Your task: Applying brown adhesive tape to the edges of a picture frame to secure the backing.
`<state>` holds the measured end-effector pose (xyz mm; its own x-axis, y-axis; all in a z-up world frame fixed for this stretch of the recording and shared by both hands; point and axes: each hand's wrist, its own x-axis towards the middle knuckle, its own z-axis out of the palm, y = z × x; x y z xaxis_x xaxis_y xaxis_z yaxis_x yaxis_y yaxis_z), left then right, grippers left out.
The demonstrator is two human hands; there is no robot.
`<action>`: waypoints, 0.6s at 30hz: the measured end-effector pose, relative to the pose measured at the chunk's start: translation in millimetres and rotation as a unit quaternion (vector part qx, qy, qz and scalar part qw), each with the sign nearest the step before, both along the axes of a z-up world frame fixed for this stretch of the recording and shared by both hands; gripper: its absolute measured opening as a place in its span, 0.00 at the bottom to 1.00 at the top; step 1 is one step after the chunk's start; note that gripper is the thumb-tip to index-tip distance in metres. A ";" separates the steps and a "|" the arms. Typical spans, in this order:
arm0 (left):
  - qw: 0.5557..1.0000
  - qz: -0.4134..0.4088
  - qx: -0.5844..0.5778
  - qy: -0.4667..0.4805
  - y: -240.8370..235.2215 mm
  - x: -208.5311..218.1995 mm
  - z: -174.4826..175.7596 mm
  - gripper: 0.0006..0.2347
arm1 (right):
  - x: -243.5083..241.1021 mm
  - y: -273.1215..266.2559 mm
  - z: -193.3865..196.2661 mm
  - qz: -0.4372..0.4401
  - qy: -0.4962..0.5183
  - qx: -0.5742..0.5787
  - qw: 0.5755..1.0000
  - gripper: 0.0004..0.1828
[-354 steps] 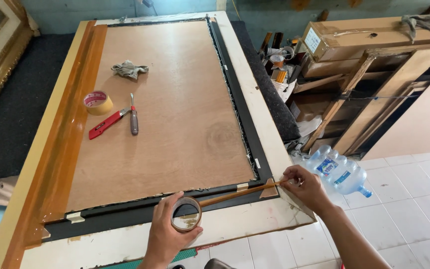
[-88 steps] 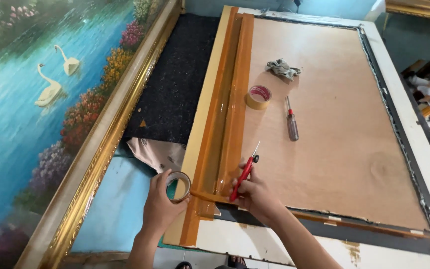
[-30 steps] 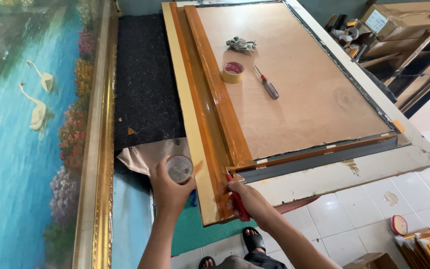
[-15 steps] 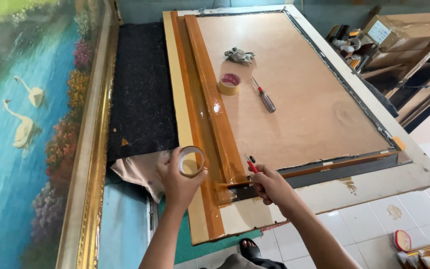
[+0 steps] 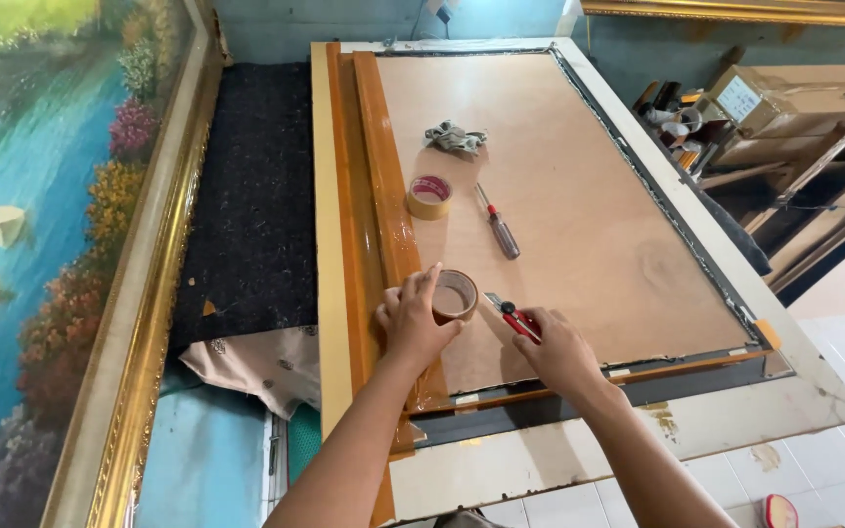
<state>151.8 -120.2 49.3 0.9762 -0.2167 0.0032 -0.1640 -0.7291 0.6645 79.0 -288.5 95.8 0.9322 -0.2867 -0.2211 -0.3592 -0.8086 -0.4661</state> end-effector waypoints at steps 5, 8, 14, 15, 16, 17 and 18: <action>0.999 -0.016 -0.036 0.015 9.5 -7.9 21.9 0.37 | 31.4 -19.2 -35.7 0.013 -0.042 -0.049 0.998 0.21; 0.997 0.010 -0.081 0.001 30.8 -22.9 30.8 0.29 | 42.6 -24.3 -51.3 0.015 -0.080 -0.051 0.995 0.21; 0.979 0.054 -0.196 -0.028 87.6 -67.9 17.8 0.13 | 24.1 2.5 -26.4 -0.017 -0.065 -0.089 0.994 0.24; 0.976 0.060 -0.203 -0.044 96.5 -75.8 13.0 0.10 | 19.8 7.5 -22.9 -0.032 -0.077 -0.073 0.994 0.23; 0.977 0.059 -0.201 -0.041 103.1 -83.8 7.1 0.10 | 10.4 11.2 -23.6 -0.033 -0.073 -0.071 0.994 0.23; 0.979 0.065 -0.191 -0.028 110.1 -92.0 1.3 0.09 | 0.8 15.3 -24.2 -0.037 -0.107 -0.082 0.990 0.22; 0.981 0.069 -0.181 -0.018 115.8 -97.9 -4.1 0.08 | -7.0 18.1 -23.4 -0.042 -0.143 -0.093 0.984 0.22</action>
<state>54.0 -4.4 45.3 0.9941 -0.0598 0.0909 -0.1083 -0.4627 0.8799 72.0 -270.4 72.3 0.9197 -0.3766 0.1114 -0.3042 -0.8626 -0.4042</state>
